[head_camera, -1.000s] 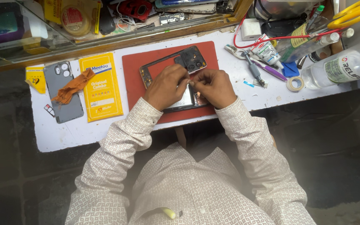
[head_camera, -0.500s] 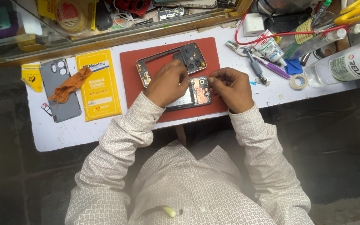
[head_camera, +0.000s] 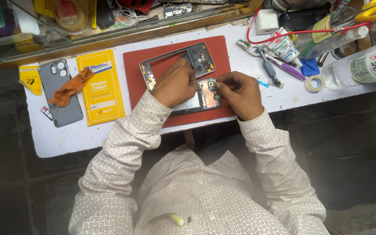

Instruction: The person handles a smartphone battery, then cleans the internal components of a disassembled phone with a cloth. They use a precision screwdriver to remove screws and detach the screen assembly from the phone body.

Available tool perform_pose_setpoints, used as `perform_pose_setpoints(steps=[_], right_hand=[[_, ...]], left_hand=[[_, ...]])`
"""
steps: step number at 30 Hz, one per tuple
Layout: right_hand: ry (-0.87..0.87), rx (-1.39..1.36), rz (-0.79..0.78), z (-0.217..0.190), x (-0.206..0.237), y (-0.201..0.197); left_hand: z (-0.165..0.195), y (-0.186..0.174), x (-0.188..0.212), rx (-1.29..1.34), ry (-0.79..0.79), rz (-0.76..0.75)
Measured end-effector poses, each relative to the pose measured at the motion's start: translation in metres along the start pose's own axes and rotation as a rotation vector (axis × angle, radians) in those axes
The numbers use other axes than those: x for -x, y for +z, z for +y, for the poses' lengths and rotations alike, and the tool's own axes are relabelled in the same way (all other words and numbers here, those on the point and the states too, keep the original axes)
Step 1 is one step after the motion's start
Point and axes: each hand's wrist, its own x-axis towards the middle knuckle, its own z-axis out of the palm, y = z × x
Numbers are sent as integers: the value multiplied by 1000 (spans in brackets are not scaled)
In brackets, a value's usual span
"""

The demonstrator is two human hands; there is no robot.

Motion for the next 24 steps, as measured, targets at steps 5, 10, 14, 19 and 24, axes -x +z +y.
perform_pose_setpoints(steps=[5, 10, 14, 19, 24], right_hand=[[-47, 128, 36, -7, 4, 4], [-365, 386, 100, -19, 16, 10], [-512, 466, 115, -23, 26, 18], [-647, 616, 134, -22, 29, 22], [-666, 671, 119, -19, 31, 22]], left_hand=[[2, 2, 0, -43, -15, -6], [10, 1, 0, -67, -46, 15], [19, 2, 3, -79, -104, 32], [25, 2, 3, -110, -120, 45], [26, 2, 3, -120, -114, 51]])
